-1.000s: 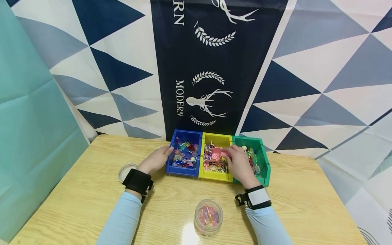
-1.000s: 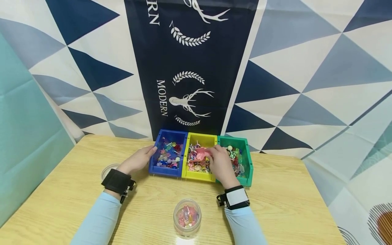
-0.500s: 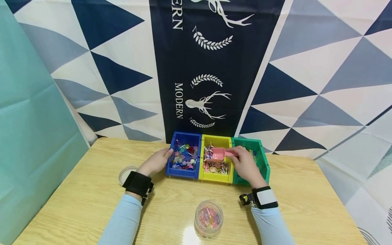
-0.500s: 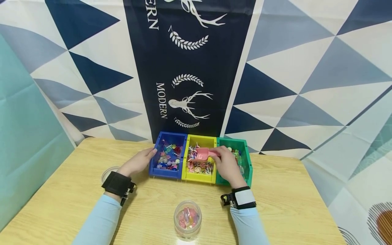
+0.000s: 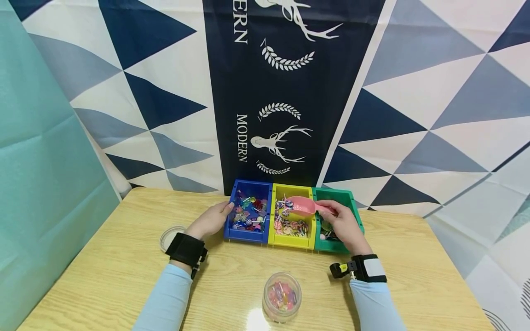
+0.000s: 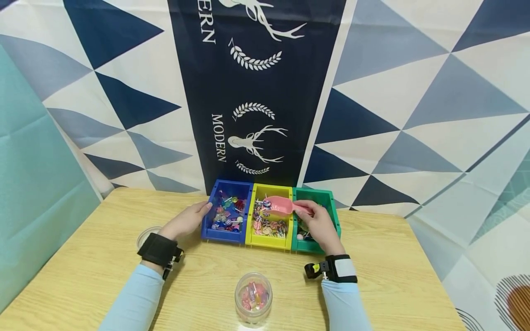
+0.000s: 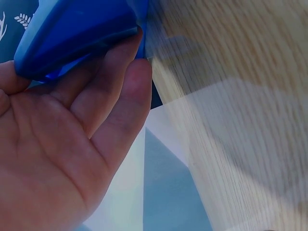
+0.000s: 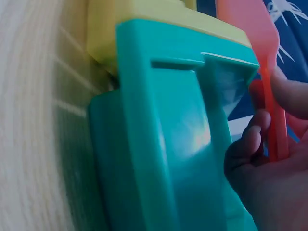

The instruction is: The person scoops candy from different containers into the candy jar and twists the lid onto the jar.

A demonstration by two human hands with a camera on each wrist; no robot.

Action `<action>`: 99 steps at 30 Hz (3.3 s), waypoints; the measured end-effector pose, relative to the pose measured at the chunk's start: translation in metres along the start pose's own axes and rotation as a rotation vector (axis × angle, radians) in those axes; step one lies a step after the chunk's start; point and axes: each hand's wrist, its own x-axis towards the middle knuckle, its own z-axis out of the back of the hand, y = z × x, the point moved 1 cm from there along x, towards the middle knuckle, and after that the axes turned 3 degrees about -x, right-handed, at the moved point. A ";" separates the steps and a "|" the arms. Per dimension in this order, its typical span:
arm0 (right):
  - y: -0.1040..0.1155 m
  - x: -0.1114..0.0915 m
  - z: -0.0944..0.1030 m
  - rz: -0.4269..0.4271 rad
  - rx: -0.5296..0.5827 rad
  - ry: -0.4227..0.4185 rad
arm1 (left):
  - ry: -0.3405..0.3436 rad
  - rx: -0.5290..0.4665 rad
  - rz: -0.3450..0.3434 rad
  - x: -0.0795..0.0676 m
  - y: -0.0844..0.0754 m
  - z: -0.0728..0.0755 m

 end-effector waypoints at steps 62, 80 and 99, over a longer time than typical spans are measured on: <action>0.109 -0.057 0.007 0.318 -0.313 0.717 | 0.000 -0.007 -0.017 0.002 0.003 0.000; 0.098 -0.054 0.030 0.358 -0.321 0.423 | -0.003 -0.026 -0.024 0.002 0.002 -0.001; 0.083 -0.026 -0.023 0.264 -0.802 -0.013 | -0.001 -0.025 -0.010 0.001 0.001 0.000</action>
